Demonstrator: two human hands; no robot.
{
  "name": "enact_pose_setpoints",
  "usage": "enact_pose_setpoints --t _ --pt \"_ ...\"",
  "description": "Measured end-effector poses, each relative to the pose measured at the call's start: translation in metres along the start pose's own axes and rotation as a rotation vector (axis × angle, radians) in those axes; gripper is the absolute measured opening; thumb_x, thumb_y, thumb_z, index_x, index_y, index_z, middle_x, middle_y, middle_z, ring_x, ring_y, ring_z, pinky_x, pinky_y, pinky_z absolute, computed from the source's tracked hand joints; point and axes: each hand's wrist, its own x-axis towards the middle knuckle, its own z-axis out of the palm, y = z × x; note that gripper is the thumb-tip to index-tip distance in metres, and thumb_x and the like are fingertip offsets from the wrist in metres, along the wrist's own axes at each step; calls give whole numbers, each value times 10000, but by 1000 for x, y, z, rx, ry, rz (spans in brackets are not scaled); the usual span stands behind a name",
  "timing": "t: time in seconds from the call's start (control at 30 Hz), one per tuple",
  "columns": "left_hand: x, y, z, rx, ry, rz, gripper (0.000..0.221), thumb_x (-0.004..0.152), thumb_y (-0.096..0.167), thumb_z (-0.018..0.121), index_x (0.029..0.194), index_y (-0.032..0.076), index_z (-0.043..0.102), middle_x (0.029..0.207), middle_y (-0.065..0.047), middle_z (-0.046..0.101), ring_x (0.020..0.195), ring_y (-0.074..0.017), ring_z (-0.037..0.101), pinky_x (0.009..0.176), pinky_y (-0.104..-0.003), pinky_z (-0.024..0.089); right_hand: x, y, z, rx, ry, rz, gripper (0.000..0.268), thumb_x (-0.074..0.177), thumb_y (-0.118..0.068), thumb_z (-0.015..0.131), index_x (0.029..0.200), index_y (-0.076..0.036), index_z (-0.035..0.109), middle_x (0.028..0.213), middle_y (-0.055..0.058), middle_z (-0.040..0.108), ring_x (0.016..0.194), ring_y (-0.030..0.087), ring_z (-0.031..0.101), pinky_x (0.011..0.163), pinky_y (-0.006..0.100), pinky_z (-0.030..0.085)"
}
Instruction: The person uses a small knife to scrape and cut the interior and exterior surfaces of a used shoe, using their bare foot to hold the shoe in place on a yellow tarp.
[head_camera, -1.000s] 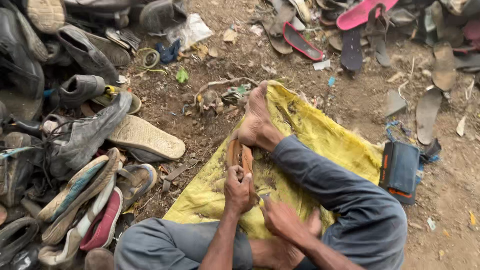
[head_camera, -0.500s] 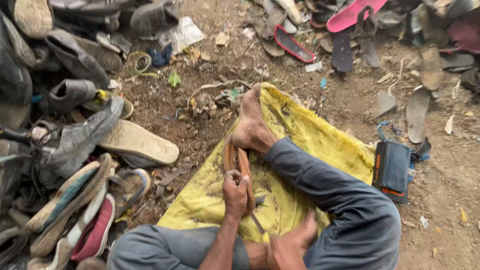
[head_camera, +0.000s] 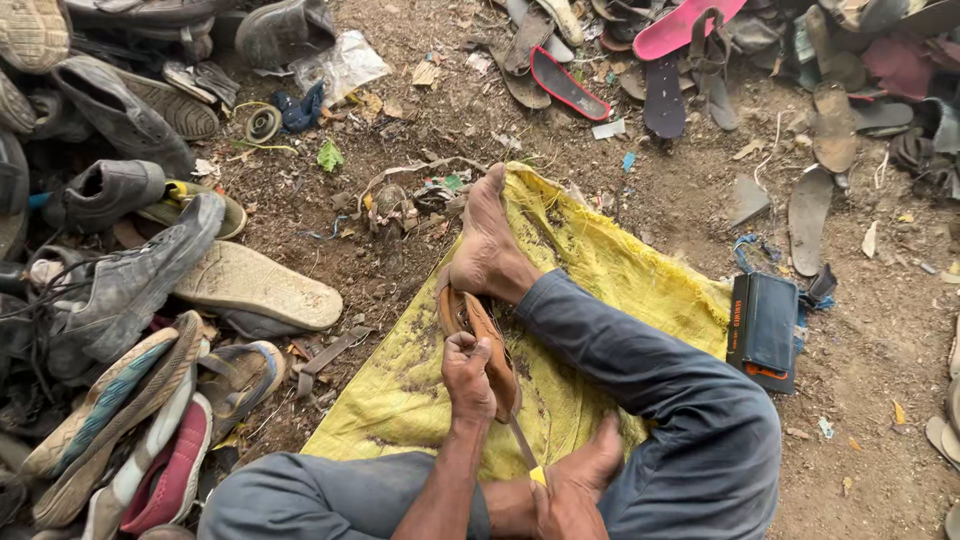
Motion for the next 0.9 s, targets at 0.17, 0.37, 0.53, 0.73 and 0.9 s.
enact_pose_setpoints --t 0.17,0.37,0.53,0.73,0.9 --pt "0 -20 7 -179 44 24 153 979 -30 660 1030 53 542 821 -2 543 705 -90 493 643 -208 438 -8 -6 -4 -5 8 -16 1192 690 -922 131 1586 -143 236 1637 118 -21 1496 325 -62 1105 726 -4" --pt "-5 12 20 -114 145 -100 174 881 -32 620 967 72 509 845 -27 609 741 -136 598 703 -271 552 -11 -12 -1 -22 -9 -40 1058 729 -832 196 1514 -131 302 1538 127 84 1410 319 44 1071 684 68" --pt "7 7 6 -152 48 -31 207 950 10 684 1073 53 522 904 -43 568 792 -144 554 752 -271 499 -8 -2 -2 -48 -27 -43 947 762 -758 251 1454 -121 357 1455 135 171 1338 315 133 1043 648 129" --pt "-51 87 8 1242 -336 -29 504 831 186 785 1231 66 502 1060 -152 660 1007 -266 617 882 -386 513 -10 5 -1 -68 -55 -70 814 801 -669 316 1382 -109 423 1357 144 276 1252 310 238 1010 605 202" --pt "-65 98 -8 1733 -659 407 456 723 175 822 1088 1 610 1111 -220 672 1042 -362 582 937 -506 445 -16 1 -10 -130 -75 -93 705 833 -594 370 1322 -99 478 1274 152 363 1180 306 327 981 570 262"
